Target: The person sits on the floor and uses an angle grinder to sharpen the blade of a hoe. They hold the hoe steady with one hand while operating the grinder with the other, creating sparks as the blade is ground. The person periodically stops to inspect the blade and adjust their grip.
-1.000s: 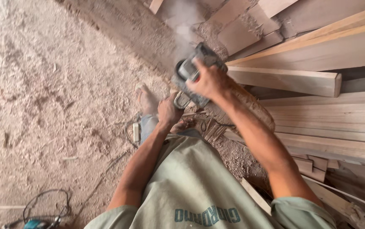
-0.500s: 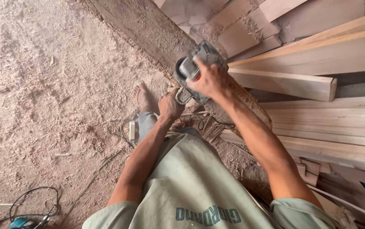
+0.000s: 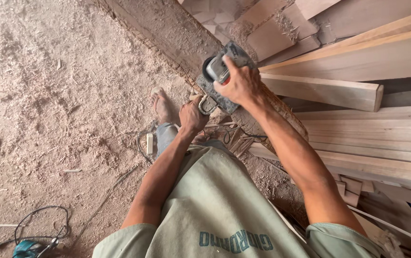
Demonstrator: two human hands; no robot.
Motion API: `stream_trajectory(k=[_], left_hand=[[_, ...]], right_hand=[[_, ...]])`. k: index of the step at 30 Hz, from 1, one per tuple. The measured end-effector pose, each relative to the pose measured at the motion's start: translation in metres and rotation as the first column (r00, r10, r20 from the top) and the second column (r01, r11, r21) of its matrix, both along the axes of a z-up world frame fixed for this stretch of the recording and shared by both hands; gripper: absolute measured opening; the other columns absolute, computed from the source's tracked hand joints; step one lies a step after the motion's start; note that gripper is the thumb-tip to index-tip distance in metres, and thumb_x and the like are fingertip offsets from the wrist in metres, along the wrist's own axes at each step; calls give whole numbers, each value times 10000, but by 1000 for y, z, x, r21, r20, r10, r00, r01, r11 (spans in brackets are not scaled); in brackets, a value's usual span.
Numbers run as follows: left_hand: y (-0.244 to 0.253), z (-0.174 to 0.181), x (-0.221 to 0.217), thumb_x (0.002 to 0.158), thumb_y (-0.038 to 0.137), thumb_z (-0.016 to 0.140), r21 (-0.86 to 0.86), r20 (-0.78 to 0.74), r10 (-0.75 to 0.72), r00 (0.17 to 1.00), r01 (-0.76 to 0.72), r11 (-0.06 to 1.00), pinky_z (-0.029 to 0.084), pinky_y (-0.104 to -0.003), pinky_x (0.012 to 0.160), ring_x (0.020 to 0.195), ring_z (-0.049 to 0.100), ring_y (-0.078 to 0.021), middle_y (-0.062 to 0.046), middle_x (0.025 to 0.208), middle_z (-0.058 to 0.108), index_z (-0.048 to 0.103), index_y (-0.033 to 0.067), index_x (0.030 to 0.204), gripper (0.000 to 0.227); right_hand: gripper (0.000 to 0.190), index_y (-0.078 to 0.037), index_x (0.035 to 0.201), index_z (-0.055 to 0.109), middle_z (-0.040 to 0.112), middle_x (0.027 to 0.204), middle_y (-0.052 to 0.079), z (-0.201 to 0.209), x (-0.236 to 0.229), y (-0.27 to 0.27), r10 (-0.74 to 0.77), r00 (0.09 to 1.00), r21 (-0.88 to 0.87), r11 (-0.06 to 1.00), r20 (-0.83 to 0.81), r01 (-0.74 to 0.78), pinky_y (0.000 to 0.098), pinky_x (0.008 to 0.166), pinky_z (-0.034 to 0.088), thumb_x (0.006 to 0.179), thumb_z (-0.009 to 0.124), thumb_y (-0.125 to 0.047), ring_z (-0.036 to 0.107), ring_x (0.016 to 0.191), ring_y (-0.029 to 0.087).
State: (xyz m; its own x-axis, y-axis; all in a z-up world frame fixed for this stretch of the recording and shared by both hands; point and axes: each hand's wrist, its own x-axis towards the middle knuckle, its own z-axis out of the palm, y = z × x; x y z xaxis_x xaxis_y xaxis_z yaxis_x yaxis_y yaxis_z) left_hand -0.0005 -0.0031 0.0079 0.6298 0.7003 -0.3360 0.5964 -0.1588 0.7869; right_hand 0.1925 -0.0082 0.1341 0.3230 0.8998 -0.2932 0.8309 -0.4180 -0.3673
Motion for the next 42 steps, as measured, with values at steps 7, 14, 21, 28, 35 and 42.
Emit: stream_trajectory(k=[7, 14, 21, 28, 35, 42], left_hand=[[0, 1, -1, 674, 200, 773, 13, -36, -29, 999, 30, 999, 475, -463, 916, 1021, 683, -353, -150, 1016, 759, 680, 172, 1216, 551], [3, 3, 3, 691, 209, 786, -8, -71, -38, 997, 38, 999, 476, -472, 927, 1018, 686, -357, -177, 996, 751, 669, 172, 1215, 539], [1, 4, 6, 705, 214, 783, -11, -47, -36, 998, 36, 999, 476, -477, 924, 1013, 696, -350, -165, 990, 758, 664, 180, 1227, 537], [3, -1, 5, 674, 205, 777, -19, -74, -52, 996, 50, 999, 473, -469, 927, 1012, 702, -343, -170, 988, 754, 653, 169, 1264, 604], [1, -9, 1, 715, 235, 817, 42, -44, -104, 994, 106, 994, 452, -453, 969, 1092, 671, -335, -164, 1063, 745, 630, 143, 1257, 581], [-1, -19, -5, 651, 167, 832, 91, 161, -57, 985, 43, 995, 485, -467, 963, 1150, 652, -368, -185, 1161, 725, 614, 97, 1269, 659]], right_hand=[[714, 21, 1411, 503, 705, 829, 142, -1, -6, 4, 4, 999, 126, 992, -52, 3, 319, 417, 559, 816, 796, -242, 626, 512, 169], [730, 46, 1444, 465, 702, 897, 195, -9, -6, 3, 31, 993, 137, 990, -113, -15, 323, 430, 573, 839, 787, -206, 629, 512, 206], [705, 22, 1415, 519, 715, 923, 206, -17, 4, 0, 55, 998, 144, 988, 15, -57, 324, 499, 584, 822, 811, -223, 656, 582, 210], [641, 25, 1397, 509, 715, 811, 158, -10, 4, 6, 20, 1000, -11, 1000, -23, -21, 365, 442, 548, 866, 763, -230, 622, 473, 245], [619, 13, 1359, 544, 700, 885, 185, 14, 13, 5, -108, 994, 32, 993, -33, 109, 372, 433, 582, 850, 785, -245, 665, 554, 241], [824, 40, 1464, 479, 749, 837, 240, 29, -16, -9, -32, 988, -130, 991, -151, 13, 379, 526, 619, 791, 810, -302, 738, 597, 278]])
